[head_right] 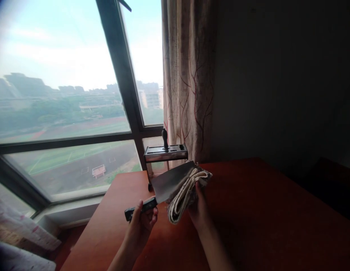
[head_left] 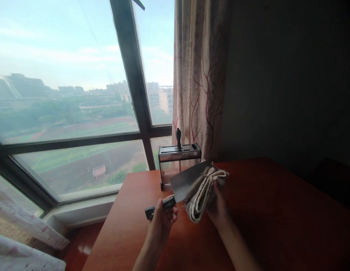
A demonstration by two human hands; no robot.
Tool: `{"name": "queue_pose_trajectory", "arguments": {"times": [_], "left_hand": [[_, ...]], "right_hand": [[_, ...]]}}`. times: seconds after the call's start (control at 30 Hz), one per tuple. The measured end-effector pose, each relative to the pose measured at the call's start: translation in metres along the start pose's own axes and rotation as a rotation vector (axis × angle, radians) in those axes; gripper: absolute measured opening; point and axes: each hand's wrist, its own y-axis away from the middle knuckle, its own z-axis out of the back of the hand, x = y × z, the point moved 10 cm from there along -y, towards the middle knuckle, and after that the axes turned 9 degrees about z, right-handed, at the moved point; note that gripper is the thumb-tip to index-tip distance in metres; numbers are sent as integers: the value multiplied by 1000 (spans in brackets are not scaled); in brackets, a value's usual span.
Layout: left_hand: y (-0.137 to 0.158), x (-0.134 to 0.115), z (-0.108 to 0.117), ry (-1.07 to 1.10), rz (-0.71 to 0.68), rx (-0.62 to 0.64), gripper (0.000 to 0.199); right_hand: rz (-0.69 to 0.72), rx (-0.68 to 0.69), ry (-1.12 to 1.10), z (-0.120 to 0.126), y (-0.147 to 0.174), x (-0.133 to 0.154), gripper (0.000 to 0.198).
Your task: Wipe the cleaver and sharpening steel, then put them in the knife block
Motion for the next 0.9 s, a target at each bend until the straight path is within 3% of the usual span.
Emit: {"name": "queue_pose_trajectory", "arguments": {"times": [0.1, 0.27, 0.47, 0.63, 0.8, 0.9], "left_hand": [[-3, 10, -4, -86, 22, 17, 46], [-15, 26, 0, -212, 20, -16, 53], [-32, 56, 8, -280, 46, 2, 53], [-29, 40, 29, -210, -146, -158, 40], [-30, 39, 46, -166, -92, -255, 37], [-27, 30, 43, -232, -100, -242, 40]], "right_hand": [[61, 25, -82, -5, -6, 9, 41], [215, -35, 19, 2, -7, 26, 47], [53, -32, 17, -7, 5, -8, 41], [-112, 32, -94, -23, 24, -46, 31], [-143, 66, -76, -29, 32, -61, 29], [-117, 62, -60, -27, 29, -58, 26]]}}
